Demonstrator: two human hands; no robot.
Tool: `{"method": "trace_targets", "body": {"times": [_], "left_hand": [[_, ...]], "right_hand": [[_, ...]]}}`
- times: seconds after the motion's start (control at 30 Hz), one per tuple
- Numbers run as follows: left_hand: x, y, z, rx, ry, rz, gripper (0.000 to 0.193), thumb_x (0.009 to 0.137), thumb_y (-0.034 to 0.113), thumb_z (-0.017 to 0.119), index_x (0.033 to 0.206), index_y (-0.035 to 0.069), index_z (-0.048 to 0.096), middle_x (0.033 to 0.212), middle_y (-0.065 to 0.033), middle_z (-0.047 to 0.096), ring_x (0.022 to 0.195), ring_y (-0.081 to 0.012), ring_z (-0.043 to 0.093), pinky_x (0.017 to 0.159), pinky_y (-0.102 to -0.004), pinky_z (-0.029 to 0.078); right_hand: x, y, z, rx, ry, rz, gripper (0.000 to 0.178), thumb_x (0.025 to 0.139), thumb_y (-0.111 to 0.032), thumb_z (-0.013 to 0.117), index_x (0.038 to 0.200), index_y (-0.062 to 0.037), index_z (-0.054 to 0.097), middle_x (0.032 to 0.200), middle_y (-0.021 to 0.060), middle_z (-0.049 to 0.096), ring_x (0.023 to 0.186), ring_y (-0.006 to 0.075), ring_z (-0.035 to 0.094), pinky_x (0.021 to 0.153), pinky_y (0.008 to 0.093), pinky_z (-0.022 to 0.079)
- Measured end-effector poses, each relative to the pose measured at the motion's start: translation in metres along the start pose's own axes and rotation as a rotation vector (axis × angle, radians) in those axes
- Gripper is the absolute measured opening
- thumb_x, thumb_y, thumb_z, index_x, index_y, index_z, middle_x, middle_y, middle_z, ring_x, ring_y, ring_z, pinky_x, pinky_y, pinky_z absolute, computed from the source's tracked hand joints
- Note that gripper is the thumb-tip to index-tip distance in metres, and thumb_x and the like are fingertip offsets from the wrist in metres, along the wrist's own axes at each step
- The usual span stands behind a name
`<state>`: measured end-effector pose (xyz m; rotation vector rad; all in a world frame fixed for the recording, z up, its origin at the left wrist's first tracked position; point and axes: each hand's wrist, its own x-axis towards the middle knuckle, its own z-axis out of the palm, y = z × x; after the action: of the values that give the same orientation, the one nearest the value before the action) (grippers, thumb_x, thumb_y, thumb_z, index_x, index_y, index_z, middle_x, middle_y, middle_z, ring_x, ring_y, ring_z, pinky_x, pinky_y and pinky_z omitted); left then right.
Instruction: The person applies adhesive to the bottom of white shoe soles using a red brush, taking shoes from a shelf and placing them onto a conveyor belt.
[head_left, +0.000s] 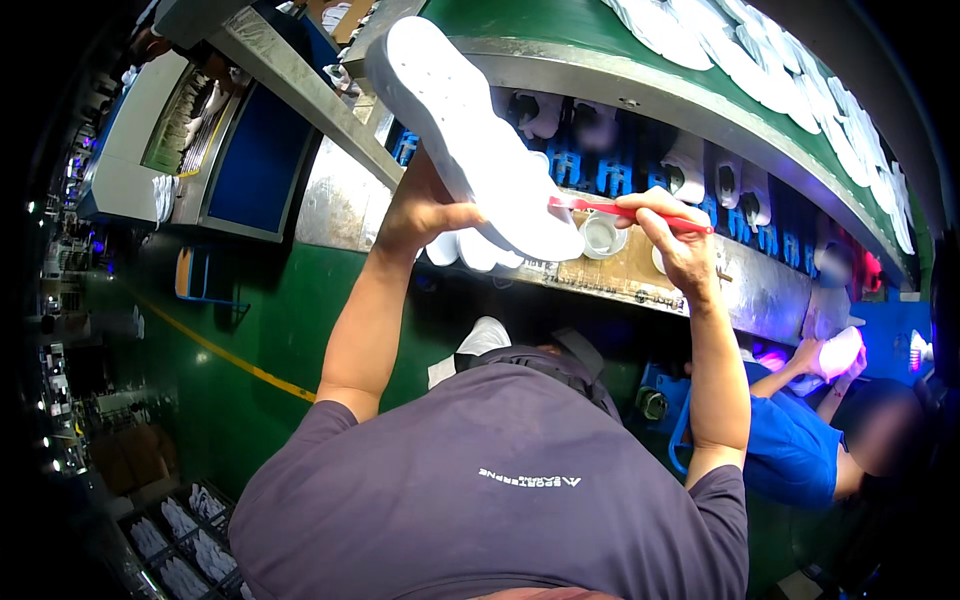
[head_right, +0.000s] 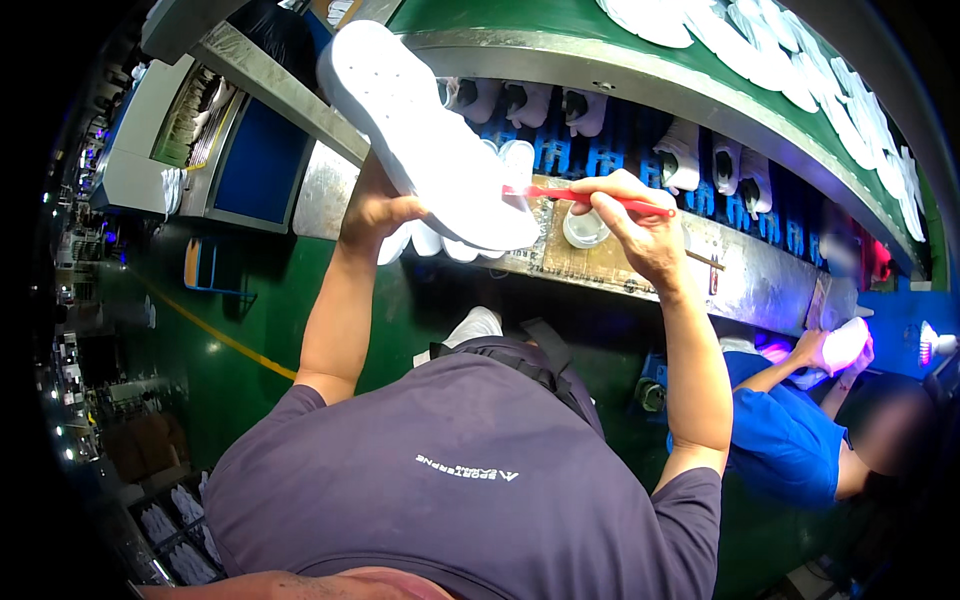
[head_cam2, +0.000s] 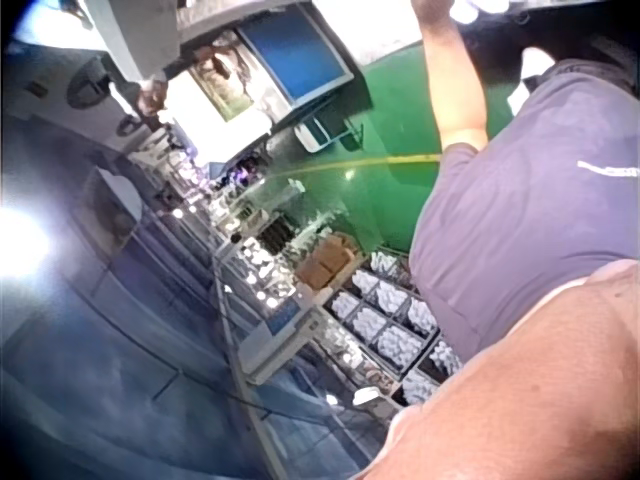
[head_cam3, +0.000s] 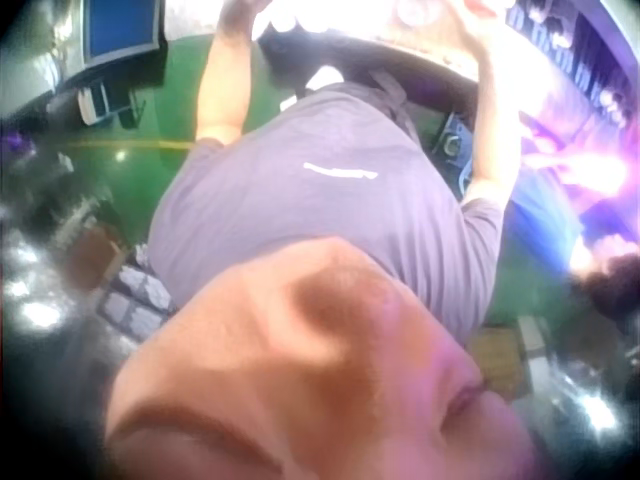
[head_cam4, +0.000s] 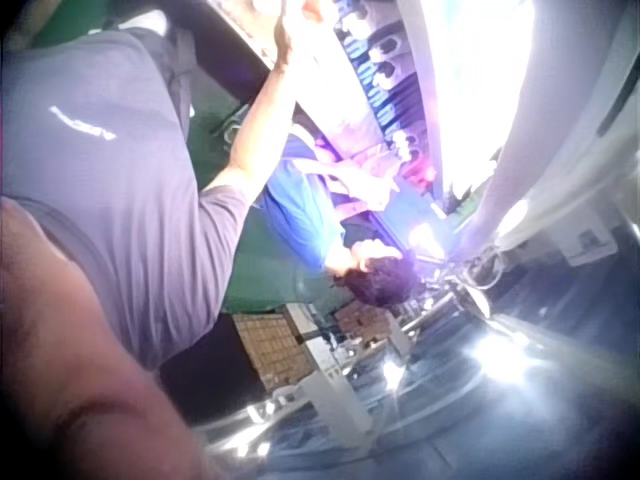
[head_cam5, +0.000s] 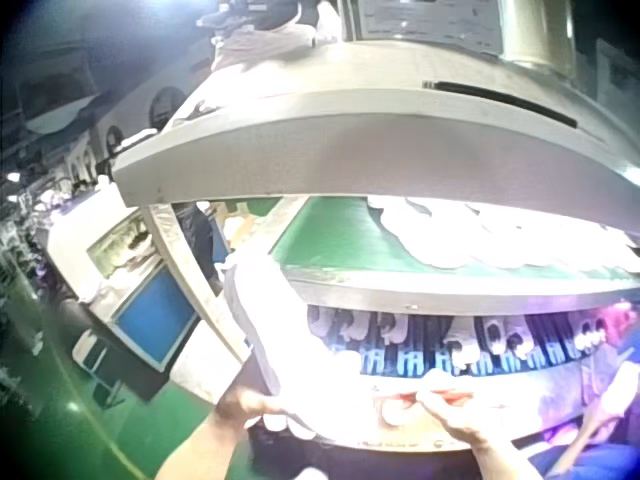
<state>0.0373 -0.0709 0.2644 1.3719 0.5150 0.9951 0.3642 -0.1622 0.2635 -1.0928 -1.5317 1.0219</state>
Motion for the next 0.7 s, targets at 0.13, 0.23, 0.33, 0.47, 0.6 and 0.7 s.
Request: {"method": "trace_targets", "body": {"times": [0.13,0.23,0.33,0.47,0.6,0.7], "left_hand": [[-0.008,0.011,0.009,0.150,0.049,0.104,0.095,0.069,0.005,0.091,0.148,0.000,0.037,0.140,-0.0146,0.052,0.134,-0.0278,0.051,0.114,-0.0415,0.043],[-0.016,0.012,0.012,0.495,0.073,0.245,0.103,0.069,0.013,0.094,0.152,-0.004,0.035,0.145,-0.0168,0.051,0.137,-0.0281,0.051,0.115,-0.0413,0.042],[-0.023,0.009,0.014,1.200,0.004,0.480,0.102,0.074,0.037,0.091,0.152,-0.004,0.039,0.149,-0.0201,0.050,0.141,-0.0327,0.047,0.118,-0.0435,0.036],[-0.028,-0.005,0.016,0.354,0.044,-0.012,0.065,0.091,0.023,0.078,0.146,0.002,0.049,0.129,-0.0128,0.061,0.114,-0.0241,0.064,0.094,-0.0350,0.053],[-0.031,-0.029,0.013,0.849,0.122,0.324,0.056,0.083,0.023,0.085,0.129,0.001,0.062,0.125,-0.0131,0.065,0.108,-0.0291,0.067,0.101,-0.0387,0.052],[-0.040,-0.046,-0.001,0.360,0.071,-0.104,0.063,0.077,0.021,0.088,0.129,0.000,0.060,0.130,-0.0124,0.062,0.117,-0.0257,0.063,0.102,-0.0369,0.049]], "right_hand": [[-0.011,0.012,0.018,-0.053,0.113,0.019,0.021,0.102,-0.010,0.061,0.114,0.0014,0.074,0.095,0.0092,0.076,0.093,0.0159,0.071,0.089,0.0302,0.054],[-0.024,0.008,0.042,0.056,0.165,0.093,0.023,0.103,-0.012,0.060,0.115,0.0032,0.073,0.091,0.0099,0.078,0.091,0.0152,0.072,0.091,0.0298,0.054],[-0.029,-0.007,0.066,0.203,0.176,0.191,0.024,0.104,-0.013,0.060,0.116,0.0030,0.073,0.092,0.0106,0.078,0.090,0.0140,0.072,0.089,0.0283,0.054],[-0.032,-0.022,0.085,0.419,0.188,0.189,0.024,0.104,-0.014,0.059,0.116,0.0028,0.073,0.091,0.0105,0.077,0.090,0.0142,0.072,0.086,0.0272,0.055],[-0.022,0.012,0.053,0.063,0.320,0.109,0.026,0.104,-0.014,0.057,0.114,0.0046,0.073,0.091,0.0078,0.076,0.089,0.0138,0.068,0.088,0.0296,0.052],[-0.007,0.078,0.010,-0.231,0.348,0.315,0.023,0.103,-0.017,0.061,0.112,-0.0005,0.075,0.090,0.0063,0.077,0.088,0.0120,0.069,0.084,0.0276,0.052]]}}
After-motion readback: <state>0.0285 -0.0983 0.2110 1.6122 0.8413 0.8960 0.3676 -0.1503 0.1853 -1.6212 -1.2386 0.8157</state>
